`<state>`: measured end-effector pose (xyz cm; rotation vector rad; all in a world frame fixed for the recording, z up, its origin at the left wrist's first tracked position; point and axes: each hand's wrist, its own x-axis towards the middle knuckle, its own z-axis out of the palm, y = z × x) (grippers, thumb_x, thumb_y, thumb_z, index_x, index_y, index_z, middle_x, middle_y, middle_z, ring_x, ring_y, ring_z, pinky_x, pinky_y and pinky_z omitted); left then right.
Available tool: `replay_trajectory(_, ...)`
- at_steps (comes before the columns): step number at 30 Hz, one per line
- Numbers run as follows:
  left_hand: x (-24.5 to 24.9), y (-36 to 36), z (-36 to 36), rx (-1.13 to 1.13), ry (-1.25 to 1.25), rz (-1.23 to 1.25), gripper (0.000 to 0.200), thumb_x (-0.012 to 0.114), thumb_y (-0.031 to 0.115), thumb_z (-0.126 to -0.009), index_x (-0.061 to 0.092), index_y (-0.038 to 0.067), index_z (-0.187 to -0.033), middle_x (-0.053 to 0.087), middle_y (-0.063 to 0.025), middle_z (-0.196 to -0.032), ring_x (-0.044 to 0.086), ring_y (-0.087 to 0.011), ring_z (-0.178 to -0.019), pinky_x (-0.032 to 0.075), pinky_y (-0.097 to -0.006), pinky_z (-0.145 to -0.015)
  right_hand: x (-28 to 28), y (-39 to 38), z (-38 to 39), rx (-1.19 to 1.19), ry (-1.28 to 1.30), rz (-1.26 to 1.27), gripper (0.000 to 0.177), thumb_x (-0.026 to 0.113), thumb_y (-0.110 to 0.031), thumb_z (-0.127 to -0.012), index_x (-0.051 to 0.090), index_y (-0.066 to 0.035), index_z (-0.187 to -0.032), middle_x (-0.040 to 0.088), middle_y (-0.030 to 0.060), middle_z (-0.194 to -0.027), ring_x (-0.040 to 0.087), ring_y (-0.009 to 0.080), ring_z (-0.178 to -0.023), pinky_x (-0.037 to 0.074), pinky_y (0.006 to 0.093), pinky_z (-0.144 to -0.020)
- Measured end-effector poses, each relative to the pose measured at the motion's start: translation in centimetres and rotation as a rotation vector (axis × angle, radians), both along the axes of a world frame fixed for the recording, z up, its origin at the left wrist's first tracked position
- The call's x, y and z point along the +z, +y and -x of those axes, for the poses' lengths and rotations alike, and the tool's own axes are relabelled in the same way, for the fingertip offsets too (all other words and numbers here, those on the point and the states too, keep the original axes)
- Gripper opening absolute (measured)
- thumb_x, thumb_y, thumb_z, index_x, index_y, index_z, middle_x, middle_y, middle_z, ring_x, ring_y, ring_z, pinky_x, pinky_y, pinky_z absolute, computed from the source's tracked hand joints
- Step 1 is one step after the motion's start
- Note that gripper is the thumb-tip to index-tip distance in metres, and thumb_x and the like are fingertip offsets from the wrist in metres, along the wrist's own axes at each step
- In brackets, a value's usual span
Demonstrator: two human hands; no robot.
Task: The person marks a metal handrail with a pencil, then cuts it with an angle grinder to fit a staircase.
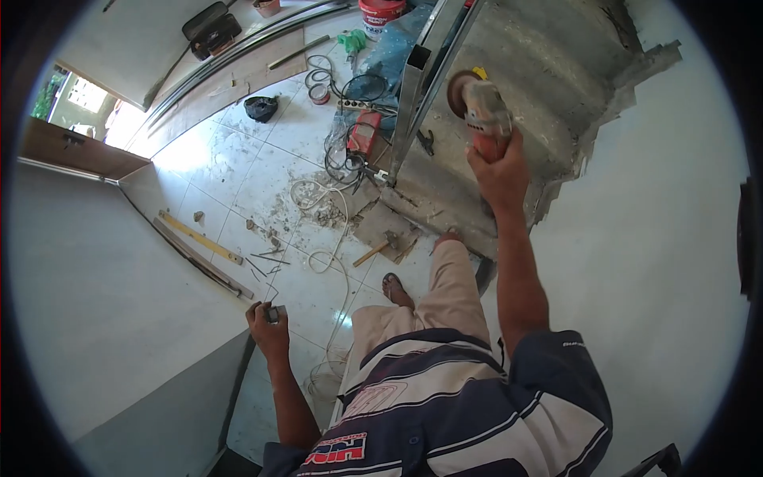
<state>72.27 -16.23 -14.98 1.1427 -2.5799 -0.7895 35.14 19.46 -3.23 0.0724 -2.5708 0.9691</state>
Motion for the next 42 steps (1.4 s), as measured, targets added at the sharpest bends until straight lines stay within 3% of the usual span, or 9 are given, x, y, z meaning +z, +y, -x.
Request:
replay_trajectory(4, 0.7, -0.9, -1.4, 0.049, -0.008, 0.037, 0.034, 0.076, 0.003, -0.079, 0.064, -0.001, -0.111, 0.056, -0.0176, -0.125, 0.062, -0.0356, -0.112, 0.055, -0.0427, -0.095, 2.5, -1.6, 1.1, 0.002, 0.065, -0.231, 0.08, 0.084, -0.026, -0.075, 0.047, -0.007, -0.144, 0.063, 0.0174, -0.127, 0.069, 0.0386, -0.105, 0.058, 0.0476, -0.085)
replay_trajectory(6, 0.0, -1.2, -1.7, 0.072, 0.012, 0.032, 0.035, 0.075, 0.003, -0.079, 0.064, -0.001, -0.112, 0.055, -0.0175, -0.125, 0.061, -0.0357, -0.113, 0.055, -0.043, -0.095, 3.9, -2.2, 1.6, 0.046, 0.09, -0.344, 0.081, 0.085, -0.028, -0.075, 0.046, -0.008, -0.143, 0.063, 0.0157, -0.12, 0.07, 0.0365, -0.102, 0.059, 0.0467, -0.083)
replay_trajectory(10, -0.5, -1.7, -1.2, 0.128, 0.004, -0.04, 0.039, 0.073, 0.001, -0.078, 0.065, -0.001, -0.115, 0.057, -0.0169, -0.124, 0.062, -0.0326, -0.114, 0.053, -0.0427, -0.097, 5.3, -3.5, 2.5, 0.003, -0.022, -0.455, 0.08, 0.085, -0.024, -0.075, 0.046, -0.011, -0.144, 0.062, 0.0149, -0.127, 0.069, 0.0349, -0.108, 0.058, 0.0477, -0.086)
replay_trajectory(15, -2.3, -5.2, -0.6, 0.123, 0.054, -0.144, 0.038, 0.073, 0.003, -0.079, 0.064, -0.002, -0.116, 0.057, -0.016, -0.124, 0.062, -0.0332, -0.112, 0.055, -0.0428, -0.097, 4.6, -4.1, 3.1, 0.102, 0.078, -0.66, 0.079, 0.087, -0.023, -0.073, 0.047, -0.011, -0.14, 0.061, 0.0122, -0.112, 0.071, 0.0301, -0.096, 0.061, 0.0425, -0.076)
replay_trajectory(25, 0.0, -16.2, 0.6, 0.239, 0.114, -0.177, 0.039, 0.071, 0.004, -0.087, 0.063, -0.002, -0.124, 0.061, -0.0143, -0.123, 0.065, -0.0259, -0.11, 0.056, -0.0387, -0.093, 4.1, -5.9, 3.1, -0.048, 0.02, -0.54, 0.076, 0.085, -0.022, -0.074, 0.048, -0.011, -0.139, 0.061, 0.0129, -0.113, 0.07, 0.0342, -0.098, 0.06, 0.0453, -0.077)
replay_trajectory(28, -0.1, -19.5, 1.2, 0.262, 0.167, -0.2, 0.041, 0.071, 0.003, -0.087, 0.062, -0.002, -0.126, 0.061, -0.0157, -0.125, 0.066, -0.0256, -0.111, 0.056, -0.0379, -0.094, 3.3, -6.8, 1.9, -0.167, 0.065, -0.429, 0.075, 0.082, -0.023, -0.076, 0.047, -0.009, -0.141, 0.063, 0.0157, -0.12, 0.069, 0.0378, -0.104, 0.058, 0.0479, -0.083)
replay_trajectory(30, 0.1, -21.3, 2.7, 0.293, 0.195, -0.236, 0.041, 0.072, 0.004, -0.087, 0.062, -0.002, -0.127, 0.062, -0.0163, -0.124, 0.065, -0.026, -0.112, 0.055, -0.0386, -0.096, 3.4, -7.5, 0.7, -0.249, -0.06, -0.29, 0.074, 0.081, -0.024, -0.078, 0.047, -0.007, -0.142, 0.062, 0.0186, -0.127, 0.067, 0.041, -0.108, 0.056, 0.0488, -0.088)
replay_trajectory(34, 0.4, -25.1, 7.2, 0.134, 0.025, -0.131, 0.041, 0.072, 0.004, -0.087, 0.063, -0.004, -0.126, 0.063, -0.0161, -0.121, 0.065, -0.0265, -0.111, 0.055, -0.04, -0.096, 4.8, -9.7, -0.5, -0.252, -0.147, -0.249, 0.075, 0.081, -0.024, -0.077, 0.047, -0.006, -0.142, 0.062, 0.0195, -0.13, 0.067, 0.0419, -0.109, 0.056, 0.048, -0.091)
replay_trajectory(42, -2.1, -35.8, 20.0, -0.146, 0.078, -0.282, 0.039, 0.072, 0.005, -0.087, 0.065, -0.002, -0.125, 0.063, -0.0155, -0.121, 0.065, -0.0284, -0.11, 0.055, -0.0401, -0.095, 5.5, -16.1, 0.4, -0.394, -0.136, -0.357, 0.074, 0.081, -0.025, -0.077, 0.046, -0.006, -0.139, 0.064, 0.0185, -0.125, 0.069, 0.041, -0.104, 0.057, 0.0497, -0.087)
